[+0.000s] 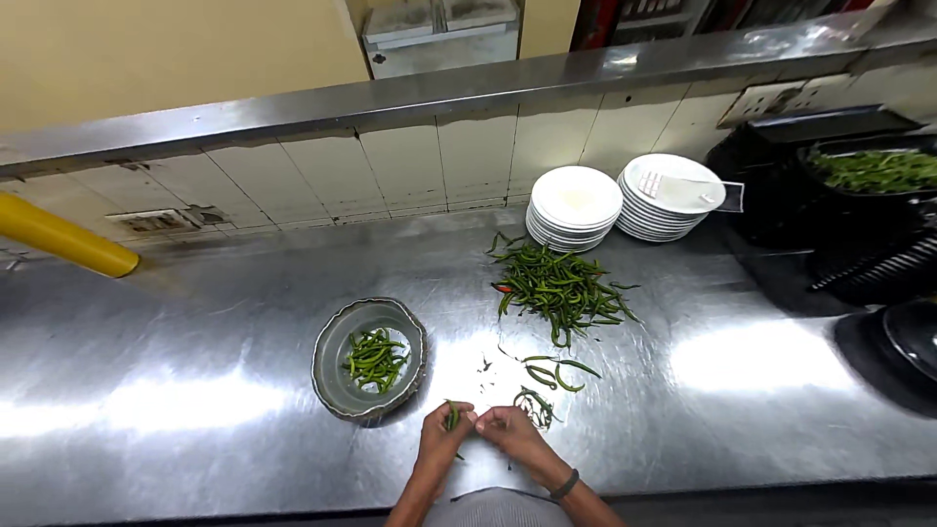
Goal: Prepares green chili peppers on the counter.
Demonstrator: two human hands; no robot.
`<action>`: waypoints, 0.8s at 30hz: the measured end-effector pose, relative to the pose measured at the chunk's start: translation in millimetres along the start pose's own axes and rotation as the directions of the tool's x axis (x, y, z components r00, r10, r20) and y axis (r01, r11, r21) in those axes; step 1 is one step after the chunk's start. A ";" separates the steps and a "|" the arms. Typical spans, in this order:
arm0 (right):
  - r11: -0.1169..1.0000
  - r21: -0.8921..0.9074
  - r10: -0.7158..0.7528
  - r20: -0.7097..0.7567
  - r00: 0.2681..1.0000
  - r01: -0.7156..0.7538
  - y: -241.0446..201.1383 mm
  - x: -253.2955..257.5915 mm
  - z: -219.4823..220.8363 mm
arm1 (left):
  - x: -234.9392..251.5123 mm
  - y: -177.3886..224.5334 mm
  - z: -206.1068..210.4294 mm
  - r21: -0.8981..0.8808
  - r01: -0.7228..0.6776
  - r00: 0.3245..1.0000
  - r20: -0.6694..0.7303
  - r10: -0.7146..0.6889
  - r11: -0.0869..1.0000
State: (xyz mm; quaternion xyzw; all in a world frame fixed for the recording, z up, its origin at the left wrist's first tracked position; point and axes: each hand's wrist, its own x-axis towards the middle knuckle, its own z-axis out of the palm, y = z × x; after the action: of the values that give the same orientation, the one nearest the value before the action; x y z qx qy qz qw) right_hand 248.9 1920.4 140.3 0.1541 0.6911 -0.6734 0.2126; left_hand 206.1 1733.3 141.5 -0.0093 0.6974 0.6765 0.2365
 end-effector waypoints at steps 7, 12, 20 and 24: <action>0.977 -0.002 -0.214 -0.075 0.974 0.214 -0.1 1.6 -2.8 | -1.3 4.6 6.8 -0.420 0.125 0.982 -0.075 -0.172 0.899; 0.986 0.129 -0.087 -0.150 0.985 0.107 -2.1 3.8 -12.6 | 1.1 9.7 -11.6 -0.577 0.257 0.935 -0.054 -0.350 0.776; 0.806 0.585 0.128 -0.025 0.991 -0.089 -7.1 7.0 -24.5 | -2.4 2.4 -11.1 -0.570 0.426 0.893 0.138 -0.429 0.703; 0.809 0.585 0.052 0.035 0.998 -0.063 -12.3 0.7 -24.1 | 0.7 0.4 -2.0 -0.488 0.433 0.901 0.198 -0.387 0.758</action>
State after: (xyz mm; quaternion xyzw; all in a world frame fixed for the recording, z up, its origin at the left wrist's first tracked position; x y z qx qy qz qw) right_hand 240.1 1943.8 150.6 0.2272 0.4436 -0.8478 0.1810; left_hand 204.7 1731.7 141.6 -0.1966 0.4582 0.7708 0.3966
